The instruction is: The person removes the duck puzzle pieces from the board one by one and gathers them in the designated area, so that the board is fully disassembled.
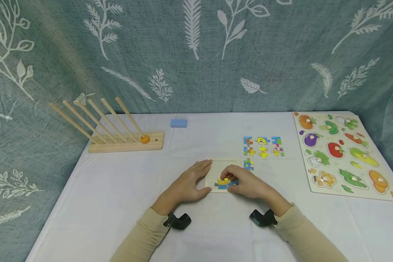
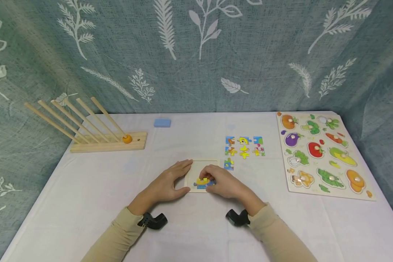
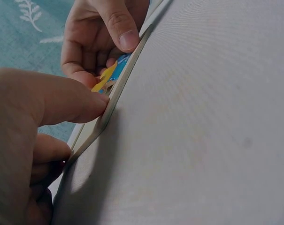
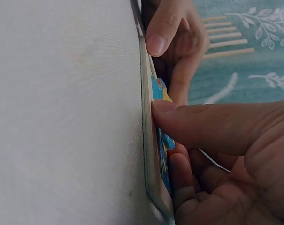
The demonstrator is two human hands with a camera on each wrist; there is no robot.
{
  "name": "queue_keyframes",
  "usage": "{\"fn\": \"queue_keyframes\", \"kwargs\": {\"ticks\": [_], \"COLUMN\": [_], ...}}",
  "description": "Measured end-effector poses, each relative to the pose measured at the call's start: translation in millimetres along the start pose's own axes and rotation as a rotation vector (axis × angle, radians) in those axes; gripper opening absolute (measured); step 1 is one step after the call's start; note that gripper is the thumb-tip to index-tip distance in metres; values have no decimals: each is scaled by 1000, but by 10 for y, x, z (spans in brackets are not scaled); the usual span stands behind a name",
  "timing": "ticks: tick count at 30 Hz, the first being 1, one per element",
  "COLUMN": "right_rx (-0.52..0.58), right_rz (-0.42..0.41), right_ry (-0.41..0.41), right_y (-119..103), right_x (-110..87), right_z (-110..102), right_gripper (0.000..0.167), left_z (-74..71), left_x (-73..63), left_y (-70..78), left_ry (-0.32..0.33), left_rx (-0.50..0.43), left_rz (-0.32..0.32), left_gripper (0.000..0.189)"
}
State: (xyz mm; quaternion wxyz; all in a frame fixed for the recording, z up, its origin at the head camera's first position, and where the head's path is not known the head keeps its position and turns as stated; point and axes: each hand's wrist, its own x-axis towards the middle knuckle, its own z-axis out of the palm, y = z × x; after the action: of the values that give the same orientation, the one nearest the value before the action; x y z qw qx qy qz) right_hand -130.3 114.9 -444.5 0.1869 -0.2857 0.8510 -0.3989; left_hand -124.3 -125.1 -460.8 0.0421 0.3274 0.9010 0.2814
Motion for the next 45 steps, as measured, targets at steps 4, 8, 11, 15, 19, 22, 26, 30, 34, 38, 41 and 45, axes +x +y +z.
{"fn": "queue_keyframes", "kwargs": {"ticks": [4, 8, 11, 15, 19, 22, 26, 30, 34, 38, 41, 45], "right_rx": [6, 13, 11, -12, -16, 5, 20, 20, 57, 115, 150, 191], "right_rz": [-19, -25, -29, -44, -50, -61, -78, -83, -75, -74, -81, -78], "right_ry": [0, 8, 12, 16, 27, 35, 41, 38, 28, 17, 18, 27], "right_y": [5, 8, 12, 16, 15, 17, 24, 31, 46, 73, 93, 99], "right_x": [-2, -1, -2, -9, -17, -18, -18, -17, -10, -4, -2, -8], "right_z": [-3, -6, -8, -17, -34, -44, -50, -52, -55, -58, -61, -87], "right_gripper": [27, 30, 33, 31, 30, 29, 29, 29, 27, 26, 25, 25], "left_z": [0, 5, 4, 2, 1, -2, -3, 2, 7, 7, 8, 3], "left_x": [6, 12, 16, 22, 27, 29, 27, 22, 16, 9, 3, -1], "left_y": [-10, -18, -15, -12, -11, -11, -11, -16, -19, -18, -17, -9], "left_ry": [-1, 3, 5, 6, 3, -2, -5, -8, -6, -2, -1, -1], "left_rx": [-1, -1, -2, 1, 7, 7, 7, 11, 11, 12, 17, 22], "left_rz": [1, 6, 10, 18, 20, 18, 15, 9, 9, 12, 14, 11], "left_gripper": [72, 72, 72, 72, 71, 71, 72, 72, 72, 72, 72, 72]}}
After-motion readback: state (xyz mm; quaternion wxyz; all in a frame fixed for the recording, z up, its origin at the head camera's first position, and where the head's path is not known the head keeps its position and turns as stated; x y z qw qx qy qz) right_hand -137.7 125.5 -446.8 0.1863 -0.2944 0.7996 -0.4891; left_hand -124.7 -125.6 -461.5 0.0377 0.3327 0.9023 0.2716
